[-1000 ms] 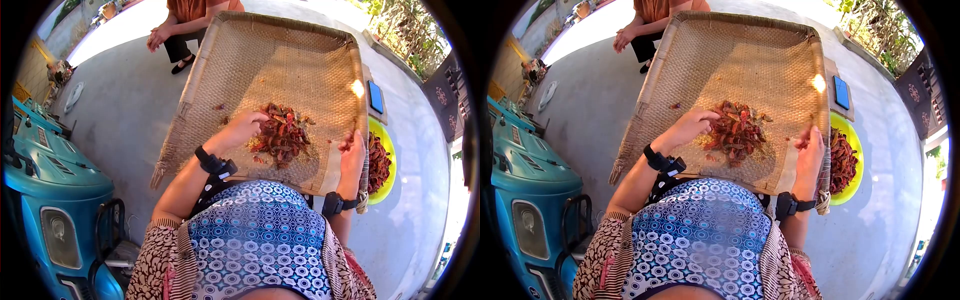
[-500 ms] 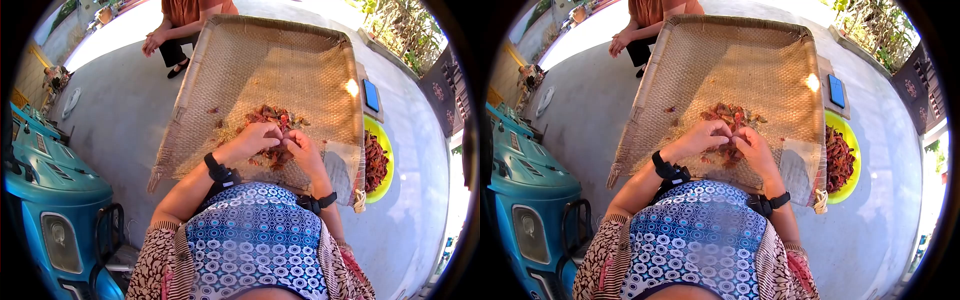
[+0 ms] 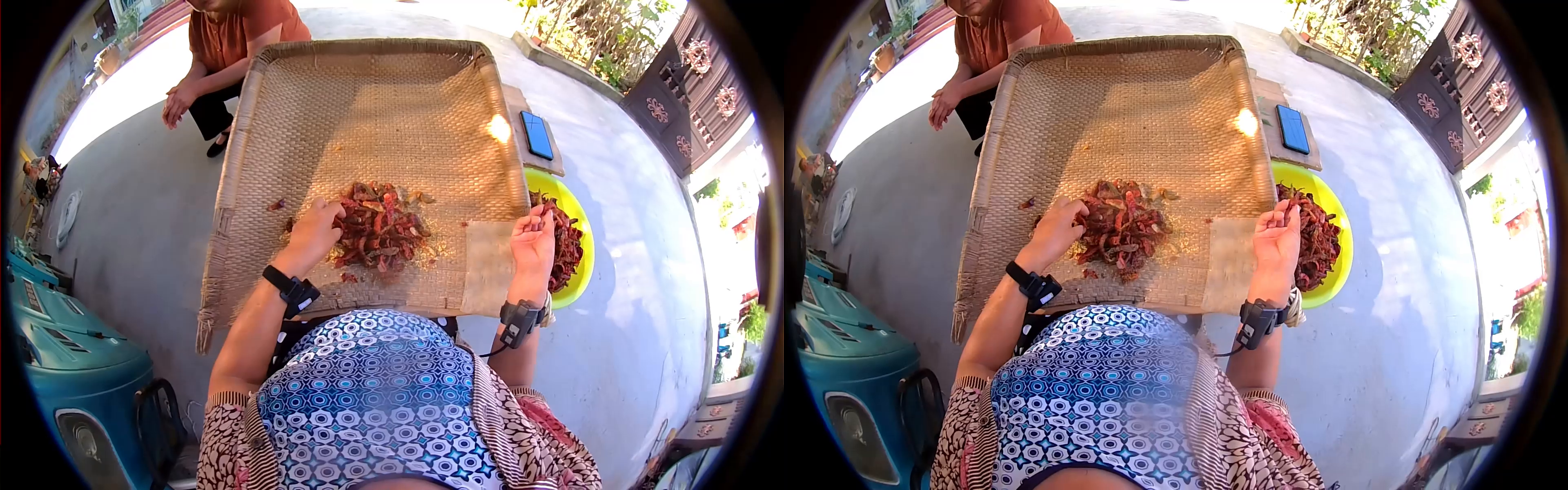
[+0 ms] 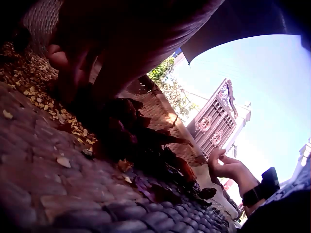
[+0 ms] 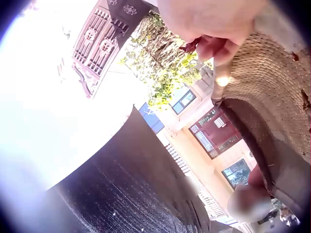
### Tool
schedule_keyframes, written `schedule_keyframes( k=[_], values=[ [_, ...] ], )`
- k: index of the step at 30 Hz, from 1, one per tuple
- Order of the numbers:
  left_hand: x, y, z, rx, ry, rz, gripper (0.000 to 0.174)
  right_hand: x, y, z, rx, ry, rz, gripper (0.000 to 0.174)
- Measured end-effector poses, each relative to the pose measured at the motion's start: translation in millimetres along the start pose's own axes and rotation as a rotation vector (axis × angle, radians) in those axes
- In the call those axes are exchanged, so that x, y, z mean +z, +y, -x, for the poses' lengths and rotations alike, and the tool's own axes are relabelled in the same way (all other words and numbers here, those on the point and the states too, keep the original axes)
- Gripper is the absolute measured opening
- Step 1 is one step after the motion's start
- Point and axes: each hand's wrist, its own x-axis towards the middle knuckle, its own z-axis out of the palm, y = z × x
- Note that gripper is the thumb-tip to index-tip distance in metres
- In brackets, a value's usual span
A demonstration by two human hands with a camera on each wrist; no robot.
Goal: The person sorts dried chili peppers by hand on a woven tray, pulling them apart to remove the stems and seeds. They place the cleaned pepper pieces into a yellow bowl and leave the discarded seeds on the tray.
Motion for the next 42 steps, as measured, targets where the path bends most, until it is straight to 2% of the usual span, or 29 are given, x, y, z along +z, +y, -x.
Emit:
schedule_keyframes(
  k=[1, 2, 4, 5, 8, 9, 12, 14, 15, 17, 20, 25, 28, 30, 31, 34, 36, 37, 39, 42],
  values=[
    [0.3, -1.0, -1.0, 0.018, 0.015, -0.015, 0.025, -4.6, -5.8, -7.9, 0.037, -0.144, -0.066, 0.028],
    [-0.3, -2.6, -2.2, 0.035, 0.031, -0.033, 0.023, -9.3, -12.0, -14.4, 0.046, -0.096, -0.126, 0.030],
    [1.3, -7.2, -7.2, 0.063, 0.044, -0.050, 0.019, 27.9, -10.9, 8.0, 0.078, 0.005, -0.245, 0.035],
    [0.5, -9.6, -6.7, 0.071, 0.053, -0.061, 0.017, 28.5, -10.2, 11.3, 0.133, -0.087, -0.238, 0.038],
    [-3.8, -4.4, -0.9, 0.110, 0.179, 0.014, 0.017, 27.9, 12.5, 23.2, 0.339, -0.415, -0.074, 0.031],
    [-4.2, -4.2, -0.8, 0.167, 0.227, -0.001, 0.016, 30.6, 25.7, 30.4, 0.261, -0.454, 0.183, 0.032],
    [-4.6, 5.2, -2.2, 0.064, 0.151, 0.576, 0.013, 60.7, 68.6, 67.0, 0.184, -0.377, 0.847, 0.027],
    [-15.6, 22.4, 1.1, 0.026, 0.047, 0.762, 0.013, 73.3, 95.2, 78.6, 0.278, -0.500, 1.128, 0.028],
    [-20.5, 30.5, 3.7, 0.004, -0.005, 0.856, 0.013, 75.6, 108.3, 80.7, 0.285, -0.582, 1.210, 0.028],
    [-23.9, 40.1, 7.6, -0.016, -0.049, 0.862, 0.013, 75.2, 132.1, 81.8, 0.303, -0.751, 1.376, 0.028],
    [-20.8, 40.5, 11.0, -0.019, -0.117, 0.927, 0.016, 68.3, 156.6, 86.0, 0.335, -0.874, 1.402, 0.028],
    [-11.4, 30.9, 11.4, -0.063, -0.183, 1.235, 0.018, 73.1, 157.8, 97.5, 0.434, -0.813, 1.303, 0.021],
    [-19.3, 41.0, 16.3, -0.128, -0.155, 1.237, 0.019, 71.5, 145.9, 93.1, 0.388, -0.726, 1.287, 0.019],
    [-15.3, 29.1, 11.4, -0.034, -0.091, 0.837, 0.020, 65.6, 128.0, 78.6, 0.283, -0.632, 1.326, 0.018],
    [-11.6, 20.9, 10.1, 0.008, -0.059, 0.636, 0.021, 64.7, 118.0, 75.0, 0.204, -0.515, 1.222, 0.018],
    [3.2, 0.5, 11.5, 0.097, 0.021, 0.348, 0.026, 60.8, 77.4, 55.6, -0.008, -0.244, 0.948, 0.018],
    [6.4, 3.1, 13.2, 0.090, 0.089, 0.303, 0.025, 52.6, 49.6, 38.6, -0.104, -0.104, 0.727, 0.019],
    [8.0, 4.6, 13.7, 0.085, 0.122, 0.280, 0.024, 47.1, 36.7, 30.9, -0.112, -0.122, 0.605, 0.020],
    [8.4, 5.3, 12.7, 0.106, 0.060, 0.248, 0.023, 40.5, 21.6, 24.4, -0.128, -0.155, 0.365, 0.021],
    [3.9, 13.8, 13.6, 0.079, 0.026, 0.162, 0.019, 34.5, 29.9, 27.3, -0.069, -0.129, 0.451, 0.023]
  ],
)
